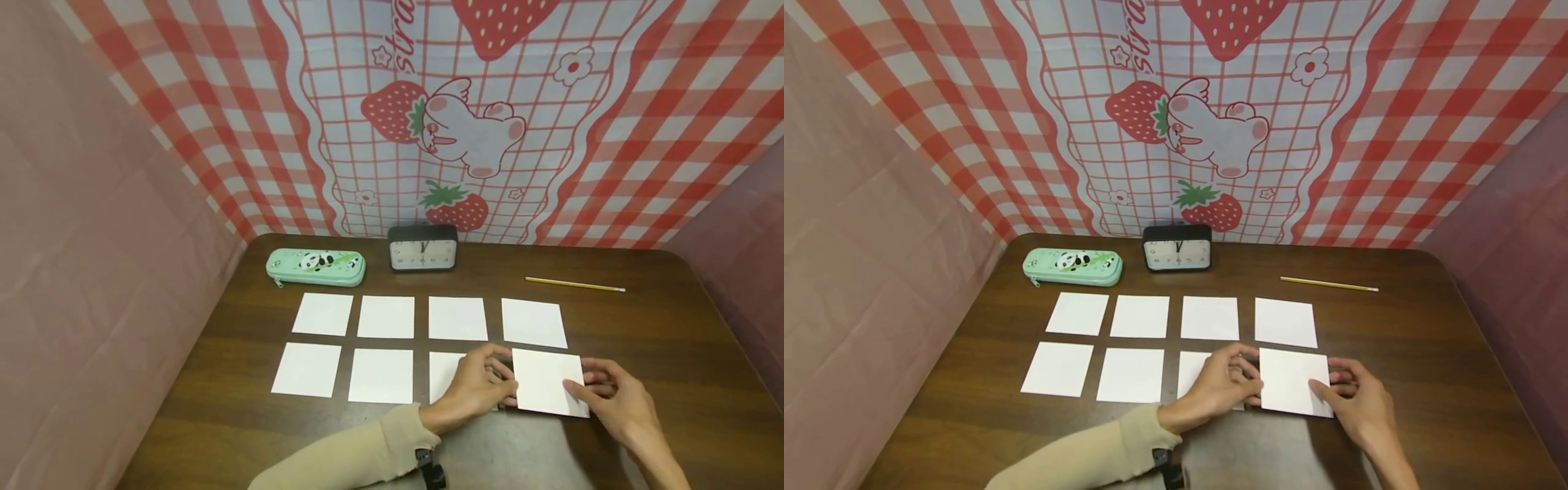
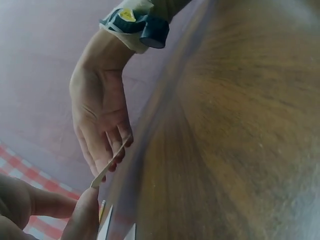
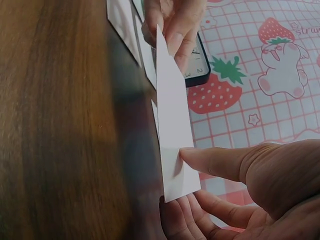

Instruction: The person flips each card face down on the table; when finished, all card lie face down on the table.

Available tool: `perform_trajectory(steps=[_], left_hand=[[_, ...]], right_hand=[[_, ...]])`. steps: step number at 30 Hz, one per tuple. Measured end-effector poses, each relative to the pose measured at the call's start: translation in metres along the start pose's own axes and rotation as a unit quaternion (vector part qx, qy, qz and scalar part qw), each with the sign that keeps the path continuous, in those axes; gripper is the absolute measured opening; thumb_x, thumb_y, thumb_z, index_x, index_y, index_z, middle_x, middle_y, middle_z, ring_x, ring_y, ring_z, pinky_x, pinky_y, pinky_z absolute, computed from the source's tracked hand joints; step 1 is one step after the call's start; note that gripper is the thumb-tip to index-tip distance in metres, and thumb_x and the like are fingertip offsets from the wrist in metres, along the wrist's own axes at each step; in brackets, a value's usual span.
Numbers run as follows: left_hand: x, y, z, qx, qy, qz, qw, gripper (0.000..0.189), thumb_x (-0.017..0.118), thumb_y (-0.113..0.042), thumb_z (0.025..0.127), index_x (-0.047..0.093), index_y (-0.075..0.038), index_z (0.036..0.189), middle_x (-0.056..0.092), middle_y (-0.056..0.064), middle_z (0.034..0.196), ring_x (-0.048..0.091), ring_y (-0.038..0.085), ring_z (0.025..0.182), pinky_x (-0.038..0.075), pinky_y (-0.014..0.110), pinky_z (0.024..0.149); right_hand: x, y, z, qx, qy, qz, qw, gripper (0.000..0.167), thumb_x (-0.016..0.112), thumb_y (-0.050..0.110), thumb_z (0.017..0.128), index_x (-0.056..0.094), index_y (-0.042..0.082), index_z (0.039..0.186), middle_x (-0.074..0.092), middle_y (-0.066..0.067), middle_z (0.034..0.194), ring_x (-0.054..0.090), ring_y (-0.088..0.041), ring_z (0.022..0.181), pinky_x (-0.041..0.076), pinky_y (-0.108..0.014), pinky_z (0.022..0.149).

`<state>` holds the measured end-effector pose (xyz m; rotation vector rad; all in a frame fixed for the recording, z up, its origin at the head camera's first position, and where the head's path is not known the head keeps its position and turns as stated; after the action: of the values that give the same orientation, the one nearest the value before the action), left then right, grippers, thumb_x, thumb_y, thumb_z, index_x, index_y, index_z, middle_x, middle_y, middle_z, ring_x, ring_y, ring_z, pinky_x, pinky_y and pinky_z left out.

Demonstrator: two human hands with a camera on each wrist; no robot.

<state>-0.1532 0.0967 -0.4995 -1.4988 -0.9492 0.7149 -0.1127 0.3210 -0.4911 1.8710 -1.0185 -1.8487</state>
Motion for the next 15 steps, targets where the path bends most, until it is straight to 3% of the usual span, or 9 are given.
perform_trajectory(steps=[5,15], left_hand=[[0.0002,0.0029,0.0028,-0.001,-0.008,0.032,0.9995,0.049,0.068,0.011,0.09,0.054,0.003,0.136,0.069,0.007,0.094,0.075,0.014,0.067,0.064,0.024,0.063],[0.0001,0.0024,0.0045,0.005,-0.019,0.11,0.9938,0.048,0.071,0.008,0.089,0.057,0.005,0.134,0.072,0.012,0.095,0.075,0.015,0.063,0.06,0.018,0.056]], right_hand=[[-0.0007,0.0019,0.0006,-0.019,-0.014,-0.027,0.9994,0.055,0.086,0.035,0.086,0.067,0.005,0.128,0.075,-0.004,0.096,0.055,0.019,0.071,0.04,-0.017,0.064],[0.0019,0.0015,0.0066,-0.02,0.007,-0.046,0.9987,0.055,0.086,0.035,0.086,0.067,0.0,0.124,0.075,-0.009,0.097,0.056,0.013,0.071,0.045,-0.019,0.063]])
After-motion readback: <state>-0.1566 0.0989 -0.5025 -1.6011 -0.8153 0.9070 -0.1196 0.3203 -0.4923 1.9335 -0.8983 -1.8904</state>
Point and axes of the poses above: each hand's wrist, its own z-axis towards the middle knuckle, its own x-axis out of the palm, y = z × x, the point moved 8 cm from there along z, towards the middle knuckle
